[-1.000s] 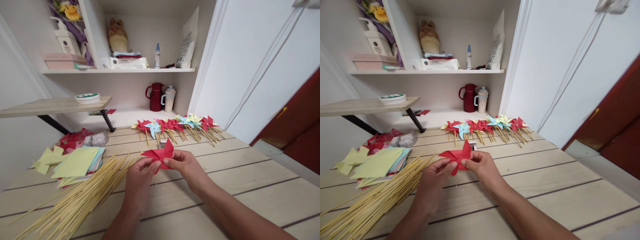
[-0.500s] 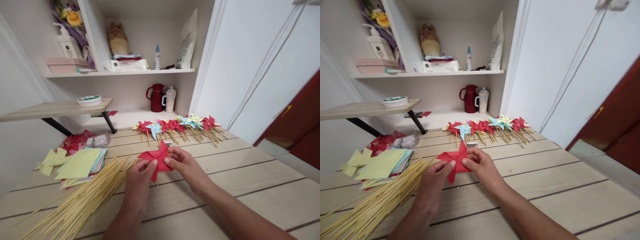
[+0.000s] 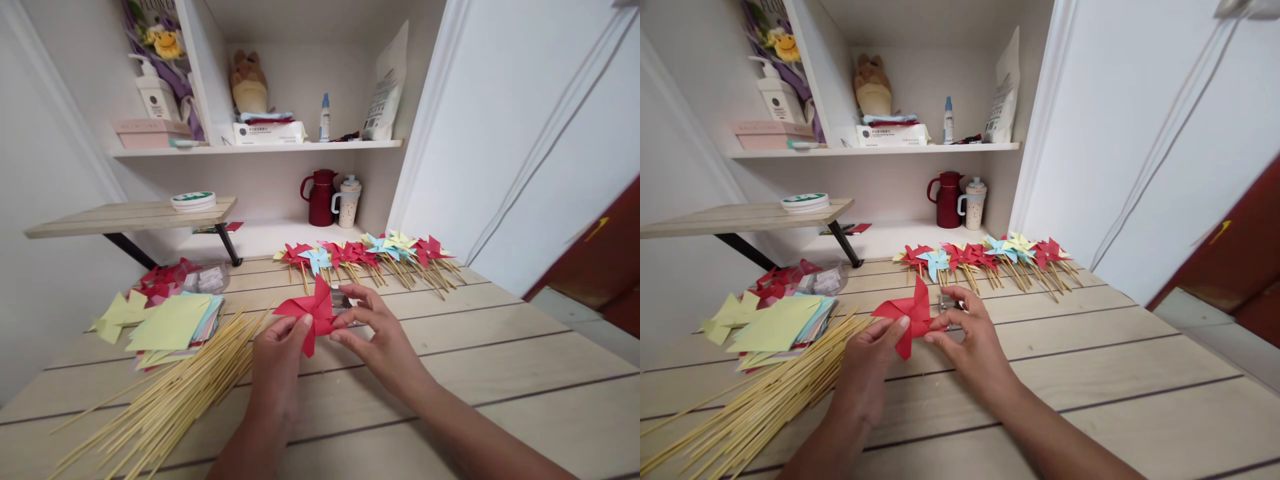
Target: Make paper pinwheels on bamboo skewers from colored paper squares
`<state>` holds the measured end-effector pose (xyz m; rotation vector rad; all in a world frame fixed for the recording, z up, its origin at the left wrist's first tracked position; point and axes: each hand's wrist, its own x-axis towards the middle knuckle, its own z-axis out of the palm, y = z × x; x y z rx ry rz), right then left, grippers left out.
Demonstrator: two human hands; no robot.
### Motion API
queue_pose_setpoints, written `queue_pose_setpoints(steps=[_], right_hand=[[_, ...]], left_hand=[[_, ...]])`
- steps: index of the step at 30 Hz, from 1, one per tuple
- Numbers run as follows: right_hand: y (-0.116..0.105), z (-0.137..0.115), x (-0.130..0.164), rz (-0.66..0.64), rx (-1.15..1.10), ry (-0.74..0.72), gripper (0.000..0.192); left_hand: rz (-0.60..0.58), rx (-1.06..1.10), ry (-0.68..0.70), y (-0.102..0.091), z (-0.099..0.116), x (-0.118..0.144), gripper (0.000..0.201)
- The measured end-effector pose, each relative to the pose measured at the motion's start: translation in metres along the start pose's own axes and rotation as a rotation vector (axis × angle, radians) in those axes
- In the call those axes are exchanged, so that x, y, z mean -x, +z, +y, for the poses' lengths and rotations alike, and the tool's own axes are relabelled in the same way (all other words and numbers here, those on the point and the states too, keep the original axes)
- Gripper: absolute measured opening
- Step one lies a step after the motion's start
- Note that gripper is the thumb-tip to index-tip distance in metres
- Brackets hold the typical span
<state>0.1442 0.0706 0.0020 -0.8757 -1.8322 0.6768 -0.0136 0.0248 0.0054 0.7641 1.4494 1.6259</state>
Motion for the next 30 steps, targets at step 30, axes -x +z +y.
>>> queue_pose_setpoints(steps=[30], right_hand=[[-0.0078,-0.001,-0.0063,-0.111,-0.488,0.378,0.041]], left_hand=[[-0.055,-0.282,0.286,0.0018,0.0034,0.0071,0.02]])
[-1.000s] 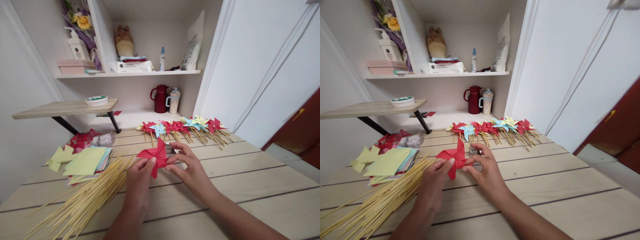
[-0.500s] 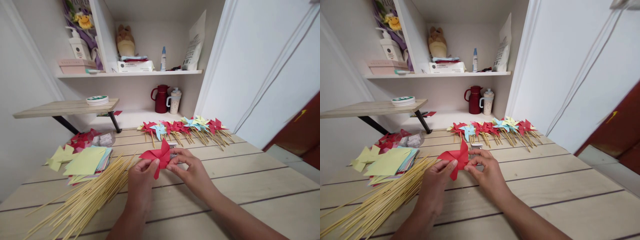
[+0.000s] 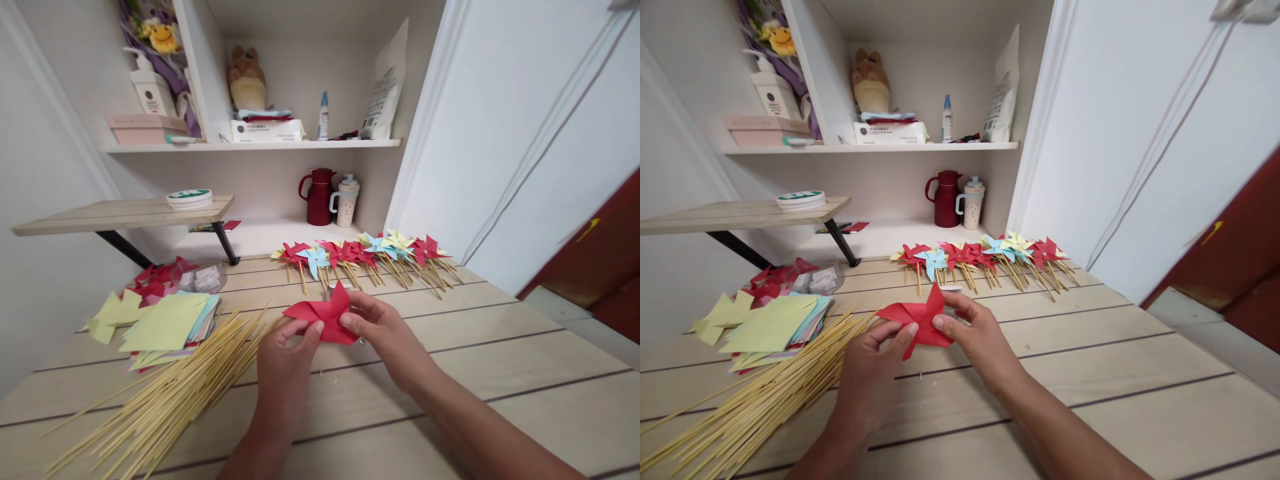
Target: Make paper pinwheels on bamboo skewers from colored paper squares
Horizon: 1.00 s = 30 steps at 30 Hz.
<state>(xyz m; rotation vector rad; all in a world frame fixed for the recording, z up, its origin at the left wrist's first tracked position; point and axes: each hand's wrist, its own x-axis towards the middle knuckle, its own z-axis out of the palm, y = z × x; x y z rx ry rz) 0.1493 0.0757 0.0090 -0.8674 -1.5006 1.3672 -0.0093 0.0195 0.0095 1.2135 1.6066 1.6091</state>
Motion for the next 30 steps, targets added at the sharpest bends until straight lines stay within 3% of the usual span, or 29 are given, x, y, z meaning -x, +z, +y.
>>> queue_pose_setpoints(steps=[5,13,22,25,30], right_hand=[[0.002,-0.004,0.002,-0.027,0.045,-0.024,0.016],[0.003,-0.006,0.001,-0.003,0.071,-0.05,0.02],[0.004,-0.004,0.001,0.073,0.083,-0.035,0.022],[0.002,-0.002,0.0,0.072,0.025,-0.033,0.024],[0.002,-0.004,0.001,0.095,0.076,-0.046,0.021]], left_hand=[[-0.001,0.003,0.039,0.001,0.005,0.003,0.018],[0.008,0.036,0.008,0.004,0.004,0.004,0.014],[-0.091,0.087,-0.067,0.005,0.002,0.003,0.024],[-0.057,0.133,-0.045,0.007,-0.003,0.0,0.024],[-0.039,0.029,-0.002,0.006,-0.008,-0.004,0.025]])
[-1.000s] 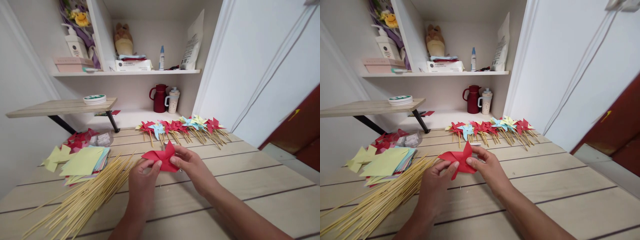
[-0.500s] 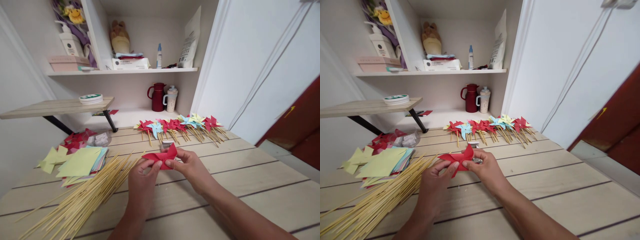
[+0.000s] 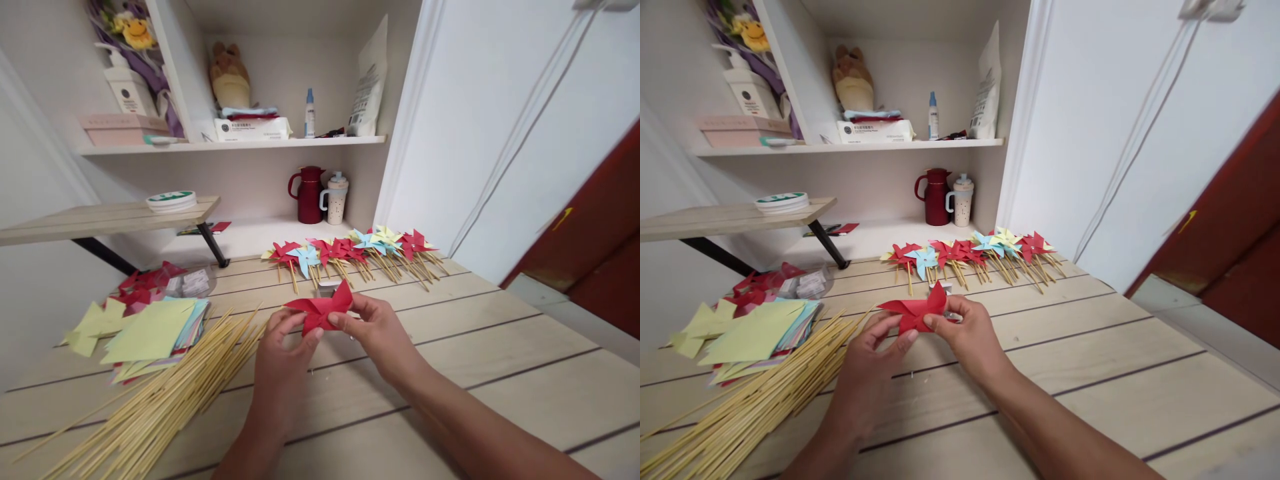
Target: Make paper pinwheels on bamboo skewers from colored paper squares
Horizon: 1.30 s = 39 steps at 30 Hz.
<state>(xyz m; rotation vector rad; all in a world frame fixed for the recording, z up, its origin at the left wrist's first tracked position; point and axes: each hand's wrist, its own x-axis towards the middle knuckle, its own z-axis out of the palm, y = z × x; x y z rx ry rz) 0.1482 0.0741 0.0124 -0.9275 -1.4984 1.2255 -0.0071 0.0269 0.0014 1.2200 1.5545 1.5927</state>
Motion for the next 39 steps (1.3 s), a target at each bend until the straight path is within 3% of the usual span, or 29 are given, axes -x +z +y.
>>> queue_pose_setpoints(steps=[5,29,39], right_hand=[[0.003,-0.003,0.002,0.007,0.08,-0.023,0.021],[0.005,-0.005,0.003,-0.017,0.114,-0.031,0.018],[0.008,-0.004,0.004,-0.016,0.142,-0.026,0.014]], left_hand=[[0.094,0.032,0.025,0.001,0.004,0.002,0.019],[0.005,0.028,-0.088,0.0,0.008,0.007,0.017],[0.099,-0.048,-0.07,0.0,0.012,0.007,0.014]])
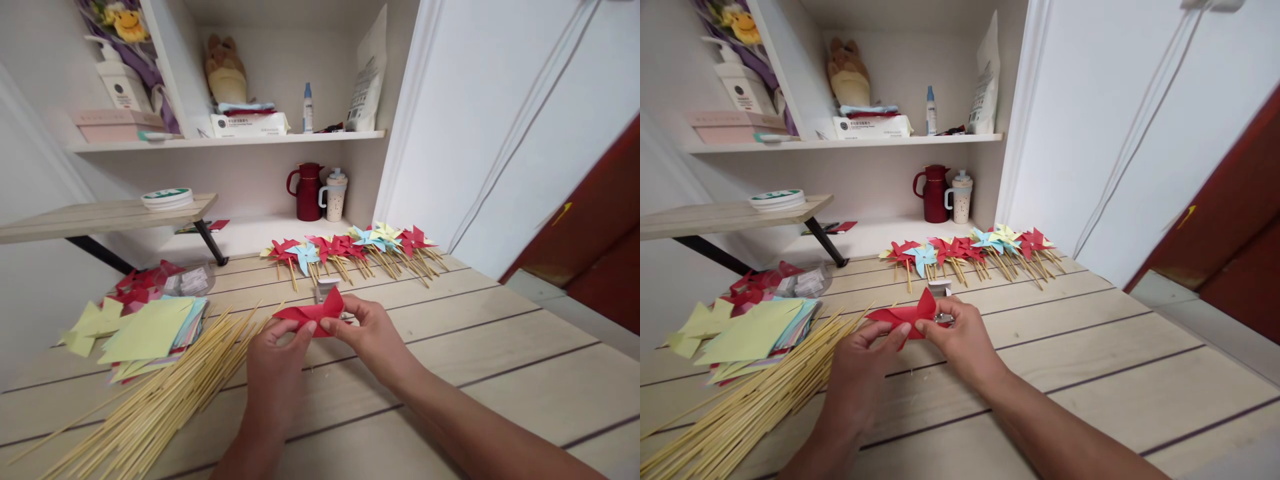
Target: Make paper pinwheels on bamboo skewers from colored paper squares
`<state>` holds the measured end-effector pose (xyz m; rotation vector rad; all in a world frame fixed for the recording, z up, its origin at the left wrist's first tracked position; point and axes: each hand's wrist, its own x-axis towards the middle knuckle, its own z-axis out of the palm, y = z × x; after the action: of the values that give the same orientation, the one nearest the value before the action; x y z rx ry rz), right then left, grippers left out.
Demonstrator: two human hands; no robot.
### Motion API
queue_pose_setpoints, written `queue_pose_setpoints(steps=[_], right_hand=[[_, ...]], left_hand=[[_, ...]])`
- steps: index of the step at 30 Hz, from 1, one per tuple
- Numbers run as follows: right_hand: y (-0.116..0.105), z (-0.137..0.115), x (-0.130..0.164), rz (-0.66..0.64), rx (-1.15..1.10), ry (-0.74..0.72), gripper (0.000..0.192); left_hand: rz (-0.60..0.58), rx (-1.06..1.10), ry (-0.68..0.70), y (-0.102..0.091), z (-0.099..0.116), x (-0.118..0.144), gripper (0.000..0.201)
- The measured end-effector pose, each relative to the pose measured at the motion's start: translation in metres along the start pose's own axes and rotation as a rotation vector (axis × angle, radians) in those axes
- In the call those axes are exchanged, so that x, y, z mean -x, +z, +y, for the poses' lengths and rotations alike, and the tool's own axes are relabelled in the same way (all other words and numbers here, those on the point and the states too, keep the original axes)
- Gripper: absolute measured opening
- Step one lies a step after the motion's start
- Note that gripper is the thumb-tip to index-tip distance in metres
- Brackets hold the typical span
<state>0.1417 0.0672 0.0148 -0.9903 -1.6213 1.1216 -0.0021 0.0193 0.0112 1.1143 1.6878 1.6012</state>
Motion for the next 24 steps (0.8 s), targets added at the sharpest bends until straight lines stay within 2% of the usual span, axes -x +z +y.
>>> queue_pose_setpoints(steps=[8,12,18,24], right_hand=[[0.004,0.008,-0.005,0.0,0.042,0.006,0.014],[0.004,0.008,-0.005,-0.014,0.025,0.031,0.014],[0.005,0.007,-0.004,-0.014,-0.005,0.058,0.017],[0.006,0.012,-0.008,-0.046,-0.107,0.102,0.017]], left_hand=[[-0.06,-0.088,-0.162,-0.003,-0.005,-0.004,0.022],[-0.107,-0.035,-0.211,-0.003,-0.005,-0.007,0.021],[-0.11,-0.002,-0.146,-0.003,-0.004,-0.006,0.02],[-0.137,0.131,-0.283,-0.005,-0.009,-0.008,0.023]])
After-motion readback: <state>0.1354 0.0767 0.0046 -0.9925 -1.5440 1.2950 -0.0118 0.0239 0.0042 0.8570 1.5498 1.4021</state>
